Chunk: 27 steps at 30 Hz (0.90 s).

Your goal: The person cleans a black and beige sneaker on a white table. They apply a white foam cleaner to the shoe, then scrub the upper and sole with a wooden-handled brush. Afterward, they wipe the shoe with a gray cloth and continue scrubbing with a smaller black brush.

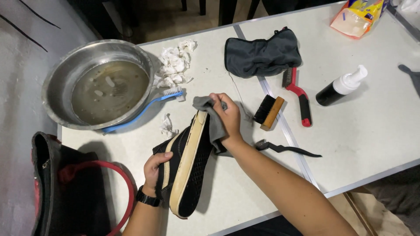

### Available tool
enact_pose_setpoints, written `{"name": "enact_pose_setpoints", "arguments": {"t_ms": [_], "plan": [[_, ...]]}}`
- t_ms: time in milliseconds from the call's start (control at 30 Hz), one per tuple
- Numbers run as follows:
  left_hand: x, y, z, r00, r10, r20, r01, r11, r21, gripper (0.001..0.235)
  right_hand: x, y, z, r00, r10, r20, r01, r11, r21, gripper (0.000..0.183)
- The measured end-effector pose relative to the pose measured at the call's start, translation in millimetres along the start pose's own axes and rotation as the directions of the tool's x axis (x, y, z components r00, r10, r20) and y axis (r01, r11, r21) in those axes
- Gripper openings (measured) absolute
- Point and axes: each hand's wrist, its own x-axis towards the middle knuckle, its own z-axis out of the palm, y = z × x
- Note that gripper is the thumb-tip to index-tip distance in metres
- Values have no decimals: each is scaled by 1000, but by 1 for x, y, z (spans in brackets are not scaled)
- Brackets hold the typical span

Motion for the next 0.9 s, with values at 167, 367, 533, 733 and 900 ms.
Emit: {"name": "enact_pose_setpoints", "arguments": {"t_ms": [167, 367, 533, 733, 900], "plan": [[4, -4, -8, 999, -31, -19, 29, 996, -89, 20, 2, 5, 1, 997, 80, 12, -80, 995, 56, 33], [11, 12, -7, 986, -166, -13, 162, 973, -162, 14, -21, -2, 17, 862, -496, 101, 505, 856, -107, 21], [15, 6, -10, 931, -363, 29, 348, 864, -363, 24, -42, -20, 18, 766, -626, 147, 635, 772, -23, 25], [19, 26, 16, 883, -446, 146, 451, 720, -528, 27, -97, -22, 20, 584, -765, 273, 787, 616, 43, 19], [0, -57, -59, 958, 196, 210, -256, 915, 311, 21, -126, -50, 2, 427, -757, 494, 821, 554, 139, 29]]}}
